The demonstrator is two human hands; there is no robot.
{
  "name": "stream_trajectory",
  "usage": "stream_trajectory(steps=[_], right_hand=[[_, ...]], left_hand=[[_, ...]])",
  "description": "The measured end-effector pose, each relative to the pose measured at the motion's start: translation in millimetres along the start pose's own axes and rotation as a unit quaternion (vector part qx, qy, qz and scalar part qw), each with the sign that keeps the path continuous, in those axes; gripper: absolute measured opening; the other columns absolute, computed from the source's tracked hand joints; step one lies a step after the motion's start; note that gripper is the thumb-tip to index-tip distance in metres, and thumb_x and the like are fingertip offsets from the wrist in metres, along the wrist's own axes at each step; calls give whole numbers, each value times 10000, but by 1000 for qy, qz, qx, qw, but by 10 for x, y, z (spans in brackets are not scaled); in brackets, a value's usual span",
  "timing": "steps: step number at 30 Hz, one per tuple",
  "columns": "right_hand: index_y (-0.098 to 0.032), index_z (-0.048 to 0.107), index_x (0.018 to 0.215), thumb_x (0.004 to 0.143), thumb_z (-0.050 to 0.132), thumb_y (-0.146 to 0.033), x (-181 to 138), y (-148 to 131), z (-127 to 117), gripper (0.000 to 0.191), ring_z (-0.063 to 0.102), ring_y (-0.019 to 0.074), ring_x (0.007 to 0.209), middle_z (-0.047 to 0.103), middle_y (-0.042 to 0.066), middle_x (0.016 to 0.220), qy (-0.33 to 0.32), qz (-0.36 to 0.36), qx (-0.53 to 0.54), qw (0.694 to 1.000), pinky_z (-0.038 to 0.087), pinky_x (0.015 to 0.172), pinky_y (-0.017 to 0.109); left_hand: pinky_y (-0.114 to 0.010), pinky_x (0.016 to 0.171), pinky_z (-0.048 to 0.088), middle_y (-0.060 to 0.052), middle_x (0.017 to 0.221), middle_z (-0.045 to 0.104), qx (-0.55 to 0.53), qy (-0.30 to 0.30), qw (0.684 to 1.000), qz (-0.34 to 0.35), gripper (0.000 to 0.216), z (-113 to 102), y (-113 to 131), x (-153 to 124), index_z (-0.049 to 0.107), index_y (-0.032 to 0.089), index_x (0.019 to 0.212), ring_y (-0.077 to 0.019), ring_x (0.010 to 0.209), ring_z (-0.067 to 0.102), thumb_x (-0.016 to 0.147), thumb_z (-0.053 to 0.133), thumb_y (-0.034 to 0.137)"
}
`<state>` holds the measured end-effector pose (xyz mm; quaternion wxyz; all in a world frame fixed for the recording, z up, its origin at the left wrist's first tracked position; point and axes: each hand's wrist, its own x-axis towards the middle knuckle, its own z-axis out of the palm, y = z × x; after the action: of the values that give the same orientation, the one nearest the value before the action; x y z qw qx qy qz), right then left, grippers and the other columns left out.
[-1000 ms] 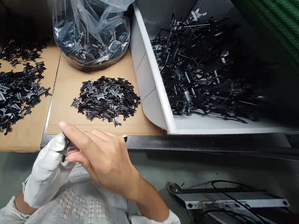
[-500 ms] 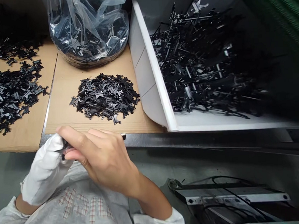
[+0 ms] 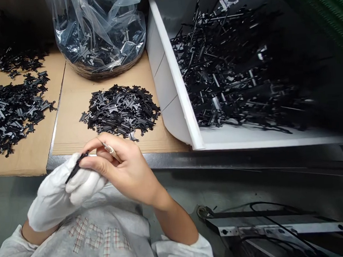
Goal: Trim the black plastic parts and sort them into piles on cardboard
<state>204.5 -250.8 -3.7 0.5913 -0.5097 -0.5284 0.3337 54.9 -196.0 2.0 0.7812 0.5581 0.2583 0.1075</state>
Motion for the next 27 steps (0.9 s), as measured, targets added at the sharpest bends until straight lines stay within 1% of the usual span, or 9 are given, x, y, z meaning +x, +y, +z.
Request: stream_trajectory(steps=[4,6,9,11,15,19,21,24,27], right_hand=[[-202,628,709,890,730,-579,55,-24,-27,431,474,93,524,552,-38,600,-7,66,78,995,392,474,229],[-203,602,697,880,749,-564,64,-22,-48,431,490,94,543,529,-46,594,-19,83,111,990,417,503,225],[-201,601,713,881,770,-513,73,-12,-65,393,506,95,578,537,-43,629,-47,112,131,984,438,545,226],[-199,604,727,886,777,-476,77,-6,-68,363,508,98,590,540,-41,646,-59,130,131,981,435,558,232],[-197,596,734,896,770,-453,71,11,-78,349,458,91,581,511,-51,650,-60,145,126,980,399,559,243],[-196,579,731,892,769,-477,67,41,-88,375,390,82,558,466,-66,633,-55,163,124,977,349,540,249],[-197,577,738,891,760,-510,76,55,-86,394,390,84,561,463,-65,630,-57,172,120,976,341,542,253],[-198,567,733,882,738,-590,80,71,-85,453,405,93,575,472,-55,637,-60,178,105,976,350,554,259],[-197,646,840,917,582,-726,31,90,-103,539,459,119,619,498,-31,678,-56,156,94,982,414,603,272]], left_hand=[[-340,758,546,-38,705,651,80,17,997,15,517,-100,13,50,583,232,703,-184,695,614,1037,375,568],[-307,795,535,-20,798,694,110,65,991,45,467,-165,12,52,648,233,787,-166,756,628,1044,411,543],[-248,733,521,8,811,690,126,133,979,85,422,-225,12,37,680,240,818,-133,745,613,1007,507,575],[-226,681,509,16,768,674,108,140,980,92,387,-243,6,40,677,229,781,-123,712,605,957,611,568],[-197,627,486,20,739,672,51,129,989,55,248,-284,-22,89,689,213,764,-102,665,582,887,756,417],[-178,664,499,24,795,692,-11,177,983,36,103,-284,23,84,701,228,837,-94,714,603,873,758,306],[-189,629,499,23,747,665,-3,175,984,23,129,-242,79,52,691,222,833,-100,671,587,863,751,332],[-201,580,487,23,670,615,40,166,985,-9,209,-169,138,26,642,198,726,-102,610,556,796,783,336],[-199,579,496,26,645,609,34,186,982,-29,231,-154,129,49,596,195,679,-99,600,567,750,788,300]])
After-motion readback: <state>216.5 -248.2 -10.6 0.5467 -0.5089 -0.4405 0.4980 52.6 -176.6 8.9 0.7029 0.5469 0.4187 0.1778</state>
